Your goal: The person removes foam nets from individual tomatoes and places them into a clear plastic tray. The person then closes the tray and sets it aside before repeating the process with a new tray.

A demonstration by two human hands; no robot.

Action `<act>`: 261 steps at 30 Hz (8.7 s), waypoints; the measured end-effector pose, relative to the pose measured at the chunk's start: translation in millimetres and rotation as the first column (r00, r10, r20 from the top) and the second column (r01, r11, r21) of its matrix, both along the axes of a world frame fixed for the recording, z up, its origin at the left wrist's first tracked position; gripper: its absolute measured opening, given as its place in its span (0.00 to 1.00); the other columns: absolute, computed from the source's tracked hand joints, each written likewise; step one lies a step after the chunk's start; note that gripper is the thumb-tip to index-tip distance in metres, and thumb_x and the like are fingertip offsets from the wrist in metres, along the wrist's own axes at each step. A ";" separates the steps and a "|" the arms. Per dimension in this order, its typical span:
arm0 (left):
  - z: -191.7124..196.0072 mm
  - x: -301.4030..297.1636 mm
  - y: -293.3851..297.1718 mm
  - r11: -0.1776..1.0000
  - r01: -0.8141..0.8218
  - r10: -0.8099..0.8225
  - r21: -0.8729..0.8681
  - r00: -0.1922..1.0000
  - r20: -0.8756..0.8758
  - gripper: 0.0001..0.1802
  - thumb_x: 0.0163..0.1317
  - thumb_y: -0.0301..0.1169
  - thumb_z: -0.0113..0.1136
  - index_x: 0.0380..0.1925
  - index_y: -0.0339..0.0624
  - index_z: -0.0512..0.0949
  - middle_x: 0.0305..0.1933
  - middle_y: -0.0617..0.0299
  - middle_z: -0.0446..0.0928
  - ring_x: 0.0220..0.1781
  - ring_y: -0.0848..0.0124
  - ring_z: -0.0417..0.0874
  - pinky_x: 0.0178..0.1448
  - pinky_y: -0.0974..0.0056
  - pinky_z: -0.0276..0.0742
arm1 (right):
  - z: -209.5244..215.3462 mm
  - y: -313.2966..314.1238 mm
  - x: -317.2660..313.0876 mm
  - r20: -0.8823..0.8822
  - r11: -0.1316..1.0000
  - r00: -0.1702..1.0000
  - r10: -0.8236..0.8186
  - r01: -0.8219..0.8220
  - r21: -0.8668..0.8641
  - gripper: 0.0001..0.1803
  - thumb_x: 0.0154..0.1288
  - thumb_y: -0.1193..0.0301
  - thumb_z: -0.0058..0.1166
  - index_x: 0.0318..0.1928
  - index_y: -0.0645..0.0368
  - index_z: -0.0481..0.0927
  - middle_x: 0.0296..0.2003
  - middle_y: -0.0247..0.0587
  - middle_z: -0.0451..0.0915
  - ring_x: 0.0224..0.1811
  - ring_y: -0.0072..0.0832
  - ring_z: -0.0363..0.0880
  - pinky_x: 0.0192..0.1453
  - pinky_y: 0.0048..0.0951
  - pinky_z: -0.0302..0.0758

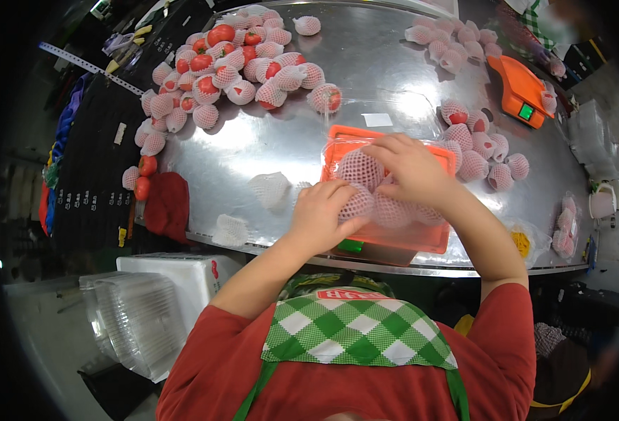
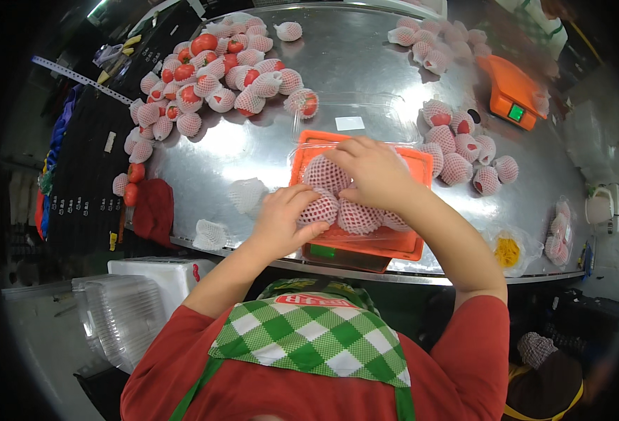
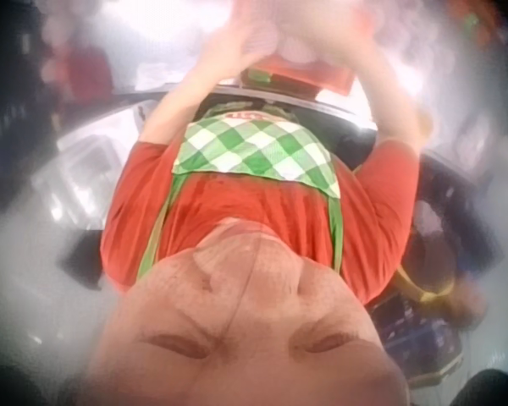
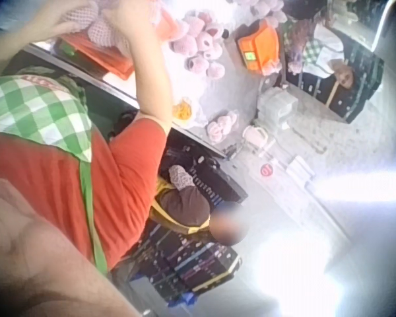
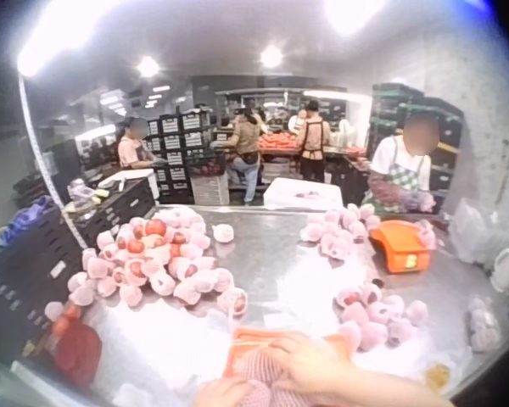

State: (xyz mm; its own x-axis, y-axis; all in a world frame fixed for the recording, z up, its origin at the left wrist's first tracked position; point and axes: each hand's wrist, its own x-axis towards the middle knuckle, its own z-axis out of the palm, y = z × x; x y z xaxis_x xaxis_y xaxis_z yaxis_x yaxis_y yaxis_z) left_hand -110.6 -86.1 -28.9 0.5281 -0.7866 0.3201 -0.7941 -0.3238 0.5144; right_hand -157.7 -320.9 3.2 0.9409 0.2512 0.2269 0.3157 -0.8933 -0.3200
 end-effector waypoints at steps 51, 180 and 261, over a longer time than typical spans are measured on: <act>28.4 5.4 -36.2 0.763 -0.324 -0.614 -0.560 -0.091 -0.784 0.39 0.58 0.26 0.66 0.67 0.47 0.58 0.60 0.56 0.71 0.61 0.64 0.75 0.64 0.56 0.75 | 0.0 25.2 -60.5 -0.195 -0.402 0.978 -0.077 0.149 0.903 0.07 0.70 0.72 0.53 0.43 0.63 0.77 0.35 0.30 0.78 0.38 0.17 0.75 0.45 0.20 0.71; 40.5 13.6 -30.6 0.862 -0.071 -0.415 -0.502 0.469 -0.780 0.51 0.42 0.29 0.74 0.67 0.40 0.57 0.63 0.56 0.62 0.62 0.68 0.69 0.63 0.62 0.71 | 34.3 40.8 -64.0 -0.130 0.558 0.848 -0.513 0.445 0.700 0.07 0.63 0.78 0.57 0.42 0.62 0.79 0.26 0.31 0.76 0.26 0.16 0.69 0.32 0.20 0.69; 29.6 29.6 4.8 0.963 0.193 -0.144 0.188 0.958 -0.247 0.38 0.38 0.37 0.77 0.54 0.42 0.74 0.60 0.53 0.72 0.61 0.52 0.73 0.64 0.55 0.71 | -10.2 -2.3 -70.1 0.136 0.931 0.926 -0.352 0.330 0.159 0.31 0.50 0.64 0.67 0.56 0.56 0.74 0.57 0.48 0.73 0.62 0.44 0.70 0.63 0.43 0.69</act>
